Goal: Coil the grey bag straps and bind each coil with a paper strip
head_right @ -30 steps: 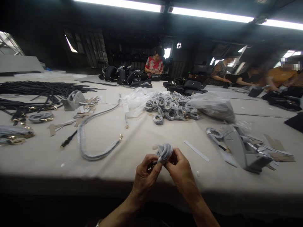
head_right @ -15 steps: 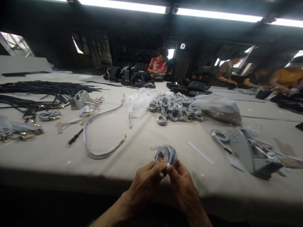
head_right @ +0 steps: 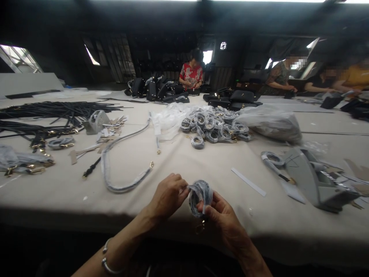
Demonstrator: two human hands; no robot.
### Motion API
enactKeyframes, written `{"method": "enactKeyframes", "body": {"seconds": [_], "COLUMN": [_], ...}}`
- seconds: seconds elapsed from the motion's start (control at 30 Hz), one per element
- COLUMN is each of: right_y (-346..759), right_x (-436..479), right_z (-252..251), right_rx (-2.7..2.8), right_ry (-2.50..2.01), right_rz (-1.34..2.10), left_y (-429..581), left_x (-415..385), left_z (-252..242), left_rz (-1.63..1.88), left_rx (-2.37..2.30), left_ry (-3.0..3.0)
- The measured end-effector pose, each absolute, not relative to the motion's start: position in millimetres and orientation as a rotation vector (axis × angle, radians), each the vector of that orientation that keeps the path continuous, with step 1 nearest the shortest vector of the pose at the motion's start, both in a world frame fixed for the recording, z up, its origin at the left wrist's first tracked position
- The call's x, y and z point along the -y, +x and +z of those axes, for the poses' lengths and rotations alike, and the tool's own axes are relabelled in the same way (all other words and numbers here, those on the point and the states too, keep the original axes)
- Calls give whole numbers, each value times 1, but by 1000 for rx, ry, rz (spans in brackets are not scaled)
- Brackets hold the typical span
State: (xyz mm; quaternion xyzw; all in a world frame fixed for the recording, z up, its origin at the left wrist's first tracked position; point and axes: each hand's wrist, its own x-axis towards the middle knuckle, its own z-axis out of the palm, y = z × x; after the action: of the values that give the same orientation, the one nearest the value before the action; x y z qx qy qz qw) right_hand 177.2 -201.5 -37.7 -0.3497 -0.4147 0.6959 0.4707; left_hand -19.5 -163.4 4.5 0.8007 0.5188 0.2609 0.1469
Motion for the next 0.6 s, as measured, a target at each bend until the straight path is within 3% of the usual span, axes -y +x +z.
{"method": "enactKeyframes", "body": {"seconds": [0.2,0.37,0.6], "right_y": [176,176,202], "right_x": [204,207,198], "right_z": [-39,-38,-29], "right_rx": [923,907,1057], "right_ry": [-738,-739,-882], "right_rz": [1799,1837,1856], "left_y": [-3,0,3], "left_x": [172,170,156], "left_z": [0,-11,-18], "left_rz": [820,960,773], "left_rx": [-1145,-1390,-1106], "left_ry": [1410,1759,1756]}}
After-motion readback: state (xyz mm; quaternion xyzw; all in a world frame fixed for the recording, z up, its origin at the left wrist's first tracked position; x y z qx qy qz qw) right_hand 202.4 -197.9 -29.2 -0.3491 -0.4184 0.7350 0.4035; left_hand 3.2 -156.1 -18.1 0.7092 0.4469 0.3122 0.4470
